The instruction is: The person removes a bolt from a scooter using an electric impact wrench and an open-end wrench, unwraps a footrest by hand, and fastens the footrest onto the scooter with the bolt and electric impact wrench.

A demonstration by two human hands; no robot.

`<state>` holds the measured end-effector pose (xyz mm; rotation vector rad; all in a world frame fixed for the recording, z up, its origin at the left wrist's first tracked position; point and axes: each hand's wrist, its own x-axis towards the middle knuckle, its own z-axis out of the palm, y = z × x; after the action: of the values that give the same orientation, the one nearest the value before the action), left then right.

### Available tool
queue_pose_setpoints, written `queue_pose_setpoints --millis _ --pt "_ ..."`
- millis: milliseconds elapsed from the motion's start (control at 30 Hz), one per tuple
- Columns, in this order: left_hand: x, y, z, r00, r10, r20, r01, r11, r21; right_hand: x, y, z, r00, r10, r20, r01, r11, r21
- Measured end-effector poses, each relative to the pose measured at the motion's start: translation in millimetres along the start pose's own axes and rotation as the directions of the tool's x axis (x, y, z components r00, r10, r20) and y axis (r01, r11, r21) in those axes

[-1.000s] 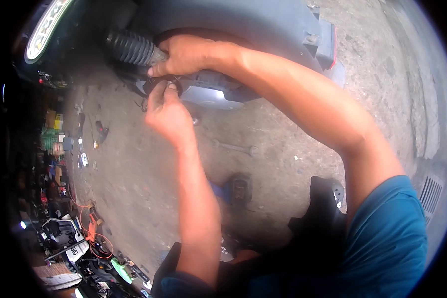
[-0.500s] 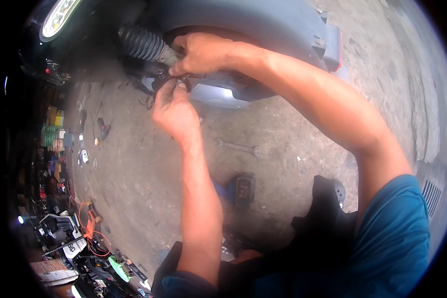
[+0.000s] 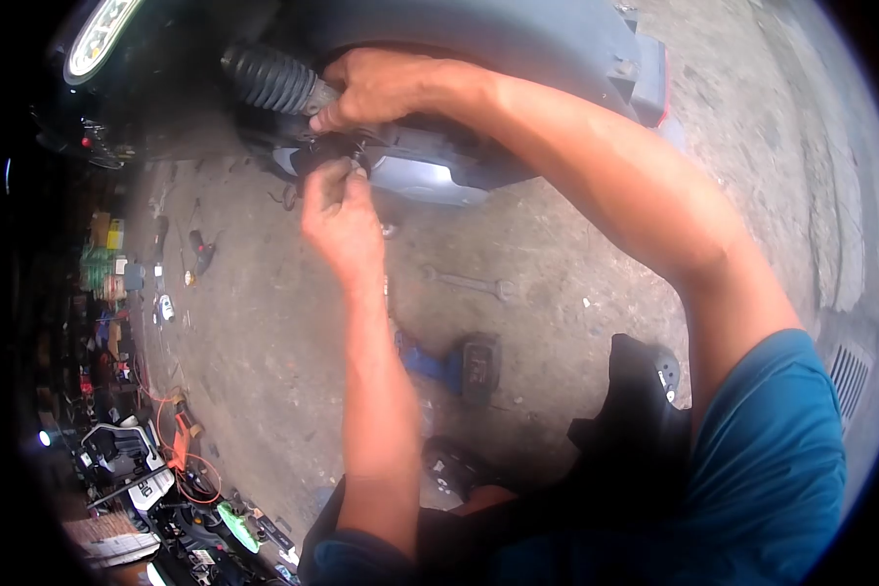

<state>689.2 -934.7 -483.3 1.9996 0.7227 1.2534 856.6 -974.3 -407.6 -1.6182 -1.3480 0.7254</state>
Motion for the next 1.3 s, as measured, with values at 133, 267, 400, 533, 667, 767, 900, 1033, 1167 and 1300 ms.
queue_pose_setpoints --millis 133,267,400,533,667,767,900,1033,1167,1300 --pt "5.3 -5.3 -8.8 0.996 0.02 0.085 -0.022 0.999 0.028 -2.9 -2.6 -1.0 1.0 0.015 -0.007 -0.015 1.0 -0.02" --pt "13.1 7.7 -14.7 0.991 0.01 0.135 -0.027 0.991 0.13 -2.9 -1.9 0.2 0.999 -0.003 -0.032 0.002 0.999 -0.035" --pt "19.7 9.4 -14.2 0.97 0.188 0.156 -0.224 0.94 0.258 -2.6 0.1 0.7 0.998 -0.025 -0.05 0.022 0.998 -0.056" --pt "22.8 14.6 -20.1 0.929 0.298 0.22 -0.366 0.828 0.424 -2.8 -0.9 0.0 0.999 -0.011 -0.042 0.009 0.999 -0.051" --pt "23.6 10.0 -15.6 0.983 0.032 0.182 -0.061 0.985 0.16 -3.8 0.0 3.0 0.997 -0.016 -0.081 0.008 0.995 -0.096" --pt "19.5 5.1 -8.4 0.991 0.012 0.133 -0.022 0.997 0.076 -3.5 0.1 2.6 0.993 -0.041 -0.111 0.026 0.99 -0.136" --pt "9.9 2.8 -0.5 0.998 -0.068 -0.015 0.065 0.99 -0.128 0.0 -3.4 -2.3 1.0 0.017 -0.004 -0.017 0.995 -0.101" --pt "7.6 6.6 6.1 0.952 -0.275 -0.131 0.208 0.901 -0.382 -2.4 -2.9 -7.2 0.998 0.048 0.051 -0.048 0.999 0.0" --pt "11.1 8.8 8.0 0.945 -0.283 -0.164 0.195 0.89 -0.412 -8.5 -11.8 -8.8 0.997 0.042 0.059 -0.041 0.999 -0.012" --pt "10.2 11.7 10.1 0.934 -0.315 -0.168 0.201 0.852 -0.483 -4.1 -15.5 -7.3 0.999 0.022 0.042 -0.02 0.999 -0.048"
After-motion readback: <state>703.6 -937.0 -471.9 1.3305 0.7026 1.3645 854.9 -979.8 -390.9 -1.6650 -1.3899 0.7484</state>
